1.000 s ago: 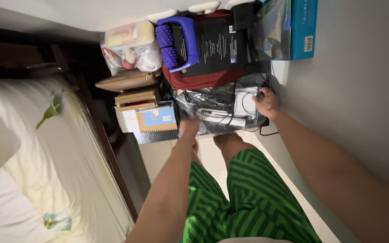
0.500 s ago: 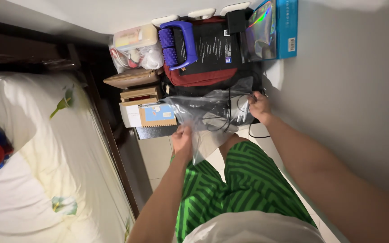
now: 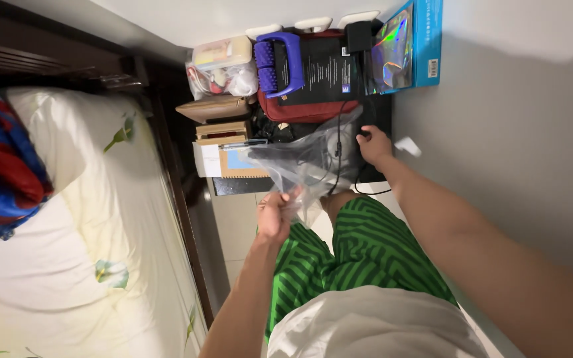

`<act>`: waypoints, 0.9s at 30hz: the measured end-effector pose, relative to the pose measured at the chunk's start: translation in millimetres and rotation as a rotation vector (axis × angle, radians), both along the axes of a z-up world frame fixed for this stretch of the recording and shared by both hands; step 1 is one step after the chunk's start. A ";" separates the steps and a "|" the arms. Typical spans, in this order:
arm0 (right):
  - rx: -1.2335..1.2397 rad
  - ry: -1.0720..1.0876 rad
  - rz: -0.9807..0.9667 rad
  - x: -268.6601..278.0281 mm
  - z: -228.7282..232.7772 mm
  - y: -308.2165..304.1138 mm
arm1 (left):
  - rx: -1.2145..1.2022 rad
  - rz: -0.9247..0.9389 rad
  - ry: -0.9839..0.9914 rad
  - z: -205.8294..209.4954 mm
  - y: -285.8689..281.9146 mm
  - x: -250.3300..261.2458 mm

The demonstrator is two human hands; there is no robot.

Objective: Organizing and bagging electronic devices and accessories in a bedroom.

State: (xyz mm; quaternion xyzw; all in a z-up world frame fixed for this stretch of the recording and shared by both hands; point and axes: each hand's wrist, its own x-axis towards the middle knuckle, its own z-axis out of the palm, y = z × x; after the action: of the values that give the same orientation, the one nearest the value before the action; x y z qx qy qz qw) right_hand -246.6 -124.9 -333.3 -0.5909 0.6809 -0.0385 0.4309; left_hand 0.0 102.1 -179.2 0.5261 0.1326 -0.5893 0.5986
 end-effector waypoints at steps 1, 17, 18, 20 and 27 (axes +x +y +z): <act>-0.003 -0.002 -0.002 0.4 5.4 -1.8 | -0.003 -0.002 -0.002 5.8 -0.1 -1.9; -0.117 -0.330 -0.337 -26.1 115.3 -12.6 | -0.387 -0.040 0.124 141.0 -18.8 42.3; -0.056 -0.364 -0.414 -28.0 112.1 -13.7 | -0.316 -0.023 0.145 163.6 -23.5 44.7; -0.119 -0.373 -0.353 -43.8 74.6 -9.9 | -0.271 -0.005 0.096 189.2 -29.0 48.3; -0.278 -0.088 -0.189 -50.1 63.3 -20.9 | -0.613 -0.035 0.205 217.8 -23.8 57.5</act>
State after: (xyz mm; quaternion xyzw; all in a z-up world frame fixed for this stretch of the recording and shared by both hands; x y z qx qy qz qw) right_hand -296.7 -145.8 -269.9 -0.5762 0.7018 -0.1986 0.3688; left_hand 57.5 78.3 38.6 0.2614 -0.0002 -0.6619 0.7026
